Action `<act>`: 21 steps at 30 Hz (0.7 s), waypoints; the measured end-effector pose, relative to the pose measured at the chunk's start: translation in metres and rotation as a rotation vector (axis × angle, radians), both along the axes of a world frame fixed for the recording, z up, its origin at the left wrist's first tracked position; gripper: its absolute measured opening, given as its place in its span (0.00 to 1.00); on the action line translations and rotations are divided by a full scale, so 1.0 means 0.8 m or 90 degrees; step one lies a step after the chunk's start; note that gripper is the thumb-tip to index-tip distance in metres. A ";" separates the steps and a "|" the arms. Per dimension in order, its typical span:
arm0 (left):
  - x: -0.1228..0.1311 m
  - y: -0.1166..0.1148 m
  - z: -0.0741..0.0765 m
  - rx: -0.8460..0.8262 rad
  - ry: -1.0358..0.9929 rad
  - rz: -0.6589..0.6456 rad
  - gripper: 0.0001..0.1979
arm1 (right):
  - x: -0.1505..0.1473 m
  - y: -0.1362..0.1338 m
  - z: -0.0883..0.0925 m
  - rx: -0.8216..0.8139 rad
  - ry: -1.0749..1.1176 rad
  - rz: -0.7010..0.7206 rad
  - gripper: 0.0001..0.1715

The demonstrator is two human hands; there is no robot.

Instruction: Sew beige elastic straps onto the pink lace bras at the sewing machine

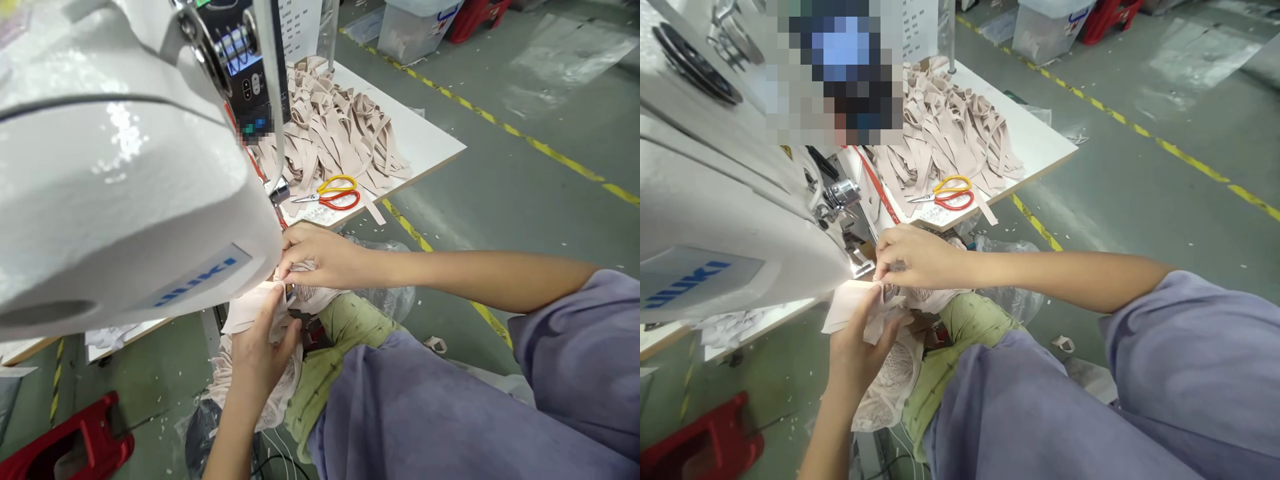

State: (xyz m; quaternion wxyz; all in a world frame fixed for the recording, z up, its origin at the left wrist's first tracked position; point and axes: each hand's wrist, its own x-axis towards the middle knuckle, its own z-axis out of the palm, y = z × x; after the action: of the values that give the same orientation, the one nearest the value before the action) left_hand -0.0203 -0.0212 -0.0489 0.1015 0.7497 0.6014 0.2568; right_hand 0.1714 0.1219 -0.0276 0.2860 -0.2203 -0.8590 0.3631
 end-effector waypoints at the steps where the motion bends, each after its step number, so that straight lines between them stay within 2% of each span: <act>1: 0.002 -0.001 -0.001 -0.002 -0.005 0.006 0.33 | -0.001 0.002 0.001 -0.005 0.001 -0.002 0.05; 8: 0.024 -0.003 -0.002 0.080 0.041 0.059 0.29 | 0.001 0.002 -0.007 0.012 0.032 -0.010 0.06; 12: 0.028 -0.005 0.005 0.101 0.085 0.083 0.27 | 0.006 -0.008 -0.025 0.209 0.097 0.003 0.11; 14: 0.022 -0.006 0.009 0.090 0.073 0.064 0.27 | 0.008 -0.008 -0.032 0.316 0.113 0.010 0.13; 17: 0.005 -0.006 0.016 0.042 0.058 -0.004 0.27 | 0.007 -0.004 -0.034 0.404 0.113 -0.007 0.14; 19: -0.007 -0.004 0.022 0.010 0.071 -0.046 0.27 | 0.005 -0.003 -0.029 0.419 0.097 -0.018 0.12; 21: -0.013 0.000 0.028 -0.001 0.094 -0.067 0.27 | 0.005 -0.006 -0.023 0.391 0.073 -0.030 0.13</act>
State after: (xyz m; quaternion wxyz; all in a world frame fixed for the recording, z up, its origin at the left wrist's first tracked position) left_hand -0.0305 -0.0209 -0.0265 0.0708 0.7969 0.5673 0.1951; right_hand 0.1757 0.1169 -0.0460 0.3954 -0.1230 -0.9056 0.0915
